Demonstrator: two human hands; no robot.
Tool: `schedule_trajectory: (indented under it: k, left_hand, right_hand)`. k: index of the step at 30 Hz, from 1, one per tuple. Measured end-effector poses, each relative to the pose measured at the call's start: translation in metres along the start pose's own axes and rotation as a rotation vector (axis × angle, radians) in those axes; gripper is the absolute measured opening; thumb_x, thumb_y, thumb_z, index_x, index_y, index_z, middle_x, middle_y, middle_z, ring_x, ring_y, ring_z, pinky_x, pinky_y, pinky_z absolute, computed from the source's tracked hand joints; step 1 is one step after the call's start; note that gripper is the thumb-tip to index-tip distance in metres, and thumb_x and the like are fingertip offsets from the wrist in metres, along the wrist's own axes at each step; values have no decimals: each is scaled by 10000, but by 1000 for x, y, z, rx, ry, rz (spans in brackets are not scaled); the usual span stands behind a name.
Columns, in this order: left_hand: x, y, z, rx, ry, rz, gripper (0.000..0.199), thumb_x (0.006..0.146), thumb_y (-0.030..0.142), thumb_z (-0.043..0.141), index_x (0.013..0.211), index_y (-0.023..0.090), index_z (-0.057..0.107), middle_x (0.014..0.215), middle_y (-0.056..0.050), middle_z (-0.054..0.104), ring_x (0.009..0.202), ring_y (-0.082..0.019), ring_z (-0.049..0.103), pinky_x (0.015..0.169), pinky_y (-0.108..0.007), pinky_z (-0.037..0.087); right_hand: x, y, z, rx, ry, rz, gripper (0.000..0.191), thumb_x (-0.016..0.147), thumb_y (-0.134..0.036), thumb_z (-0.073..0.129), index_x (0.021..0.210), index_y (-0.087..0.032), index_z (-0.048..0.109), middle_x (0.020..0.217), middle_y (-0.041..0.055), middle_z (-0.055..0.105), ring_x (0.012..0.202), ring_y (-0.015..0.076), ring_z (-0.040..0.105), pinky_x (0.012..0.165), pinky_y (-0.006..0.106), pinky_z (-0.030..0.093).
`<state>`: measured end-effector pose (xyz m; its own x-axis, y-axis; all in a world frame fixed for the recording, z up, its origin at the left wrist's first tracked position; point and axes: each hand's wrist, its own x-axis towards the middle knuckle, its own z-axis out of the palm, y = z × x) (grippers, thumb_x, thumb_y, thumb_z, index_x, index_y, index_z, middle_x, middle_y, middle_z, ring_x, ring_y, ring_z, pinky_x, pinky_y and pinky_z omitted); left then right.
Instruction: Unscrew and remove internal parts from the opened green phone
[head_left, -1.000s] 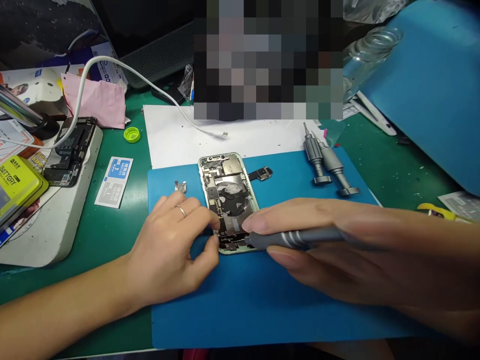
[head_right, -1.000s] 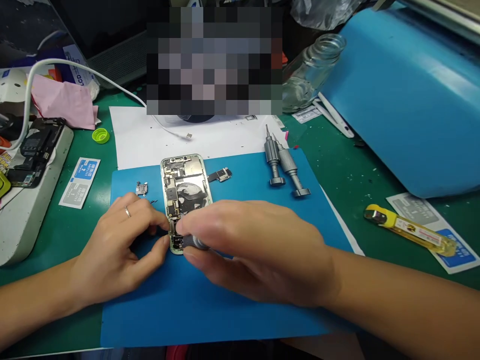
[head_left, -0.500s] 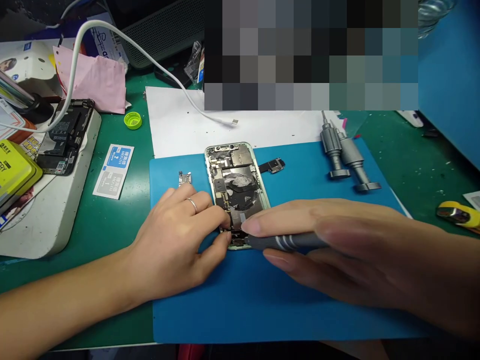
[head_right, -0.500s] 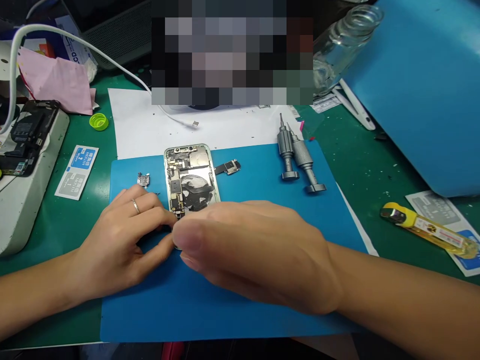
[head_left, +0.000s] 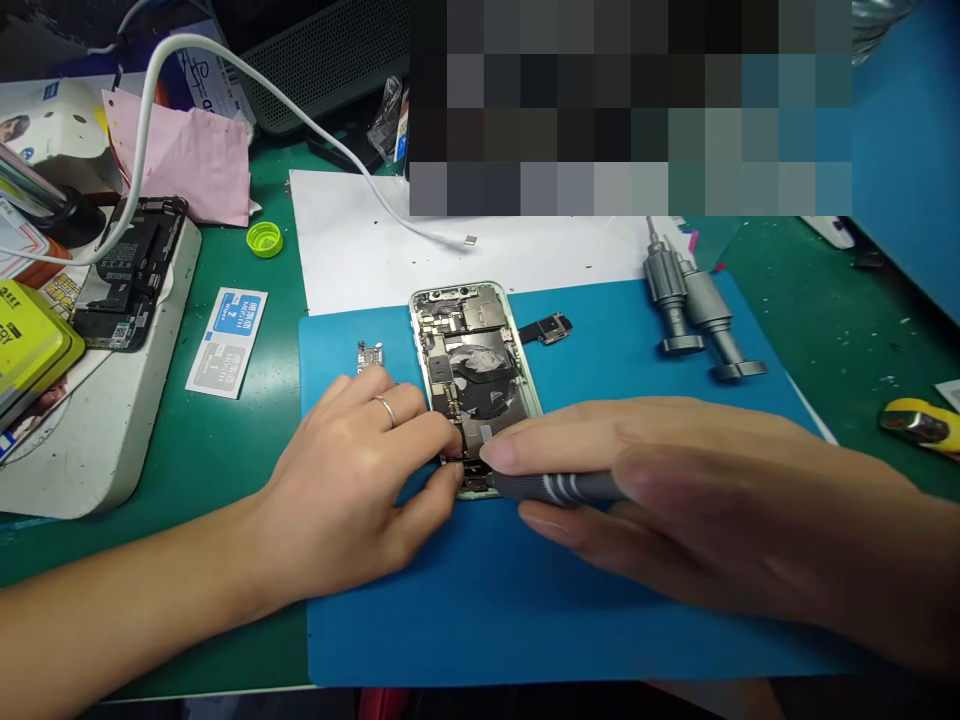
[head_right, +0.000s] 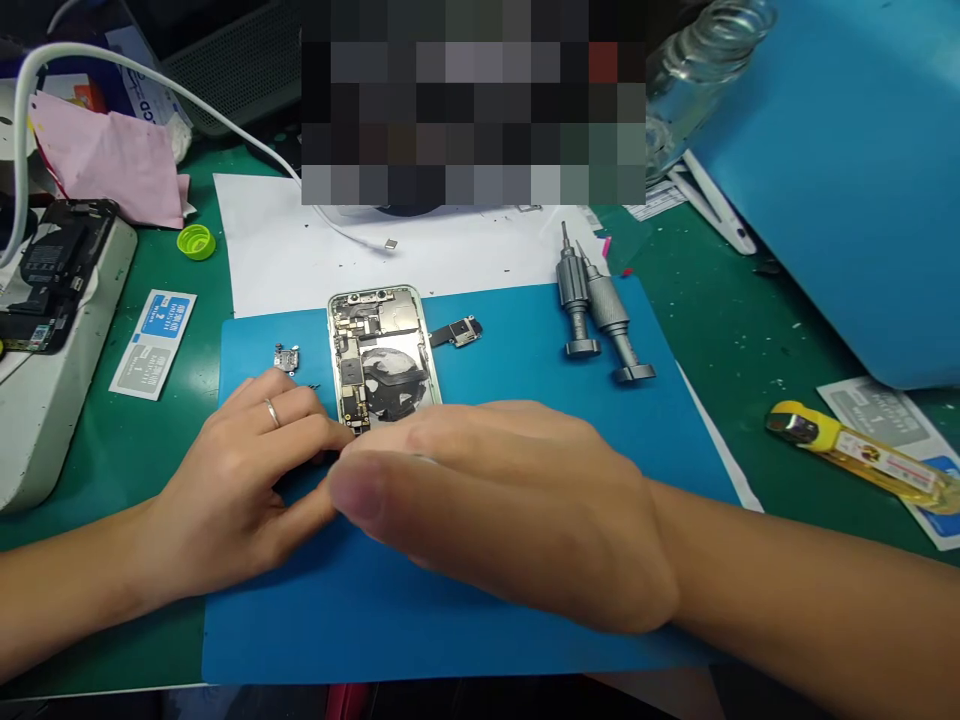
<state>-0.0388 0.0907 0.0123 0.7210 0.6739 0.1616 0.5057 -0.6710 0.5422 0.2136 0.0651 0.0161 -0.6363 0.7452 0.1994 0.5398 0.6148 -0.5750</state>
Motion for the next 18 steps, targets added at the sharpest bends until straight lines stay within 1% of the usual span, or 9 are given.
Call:
schedule_trajectory:
  k: [2, 3, 4, 6, 9, 11, 12, 16, 18]
  left_hand:
    - [-1, 0, -1, -10, -4, -7, 164, 993, 223, 567, 911, 163, 696, 792, -27, 593, 770, -196, 462, 708, -361, 354]
    - [-1, 0, -1, -17, -7, -13, 167, 993, 223, 561, 911, 167, 695, 794, -27, 592, 774, -197, 466, 710, -361, 355]
    - [-1, 1, -1, -23, -8, -21, 172, 993, 220, 552, 910, 171, 694, 798, -25, 594, 776, -196, 468, 711, -360, 356]
    - [-1, 1, -2, -38, 8, -27, 201, 1000, 216, 515, 903, 179, 687, 790, -20, 593, 768, -190, 469, 706, -355, 357]
    - [-1, 0, -2, -54, 35, -28, 206, 998, 210, 494, 898, 190, 673, 773, -12, 588, 755, -183, 466, 693, -343, 356]
    - [-1, 0, -2, -58, 34, -33, 191, 992, 206, 500, 905, 198, 670, 774, -9, 591, 752, -181, 465, 690, -341, 354]
    - [-1, 0, -2, -60, 30, -35, 189, 990, 202, 500, 905, 201, 669, 774, -7, 592, 750, -180, 464, 690, -341, 353]
    - [-1, 1, -2, -72, 17, -49, 197, 989, 209, 495, 895, 204, 667, 769, -6, 588, 747, -181, 453, 683, -342, 343]
    - [-2, 1, -3, -77, 21, -54, 189, 986, 209, 498, 902, 203, 667, 772, -5, 589, 751, -180, 453, 679, -340, 339]
  right_hand:
    - [2, 2, 1, -41, -32, -135, 342, 970, -222, 602, 1308, -274, 626, 1160, -12, 774, 1045, 146, 750, 944, 189, 613]
    - [4, 3, 2, -46, -29, -206, 332, 976, -220, 599, 1307, -244, 617, 1141, 7, 776, 1042, 142, 746, 939, 185, 611]
    - [7, 3, 3, -33, 0, -247, 304, 983, -223, 592, 1286, -223, 616, 1112, 20, 778, 1027, 138, 746, 913, 183, 616]
    - [13, 2, 6, 2, 107, -320, 250, 1004, -204, 548, 1248, -195, 598, 1068, 35, 778, 1001, 126, 742, 867, 190, 621]
    - [22, 0, 9, 25, 276, -409, 242, 1004, -105, 491, 1228, -173, 551, 1048, 31, 767, 1033, 95, 722, 930, 190, 593]
    - [26, -2, 10, 27, 323, -445, 217, 1010, -105, 489, 1212, -166, 542, 1028, 30, 758, 1054, 85, 712, 964, 179, 574]
    - [27, -2, 10, 20, 333, -450, 199, 1017, -115, 492, 1203, -164, 543, 1011, 31, 756, 1041, 86, 714, 950, 176, 577]
    - [29, -3, 9, -32, 350, -431, 140, 1039, -166, 514, 1176, -180, 540, 948, 25, 752, 887, 95, 722, 754, 191, 598]
    - [29, -3, 9, -42, 337, -428, 141, 1034, -173, 530, 1175, -177, 536, 937, 27, 749, 856, 99, 715, 729, 200, 595]
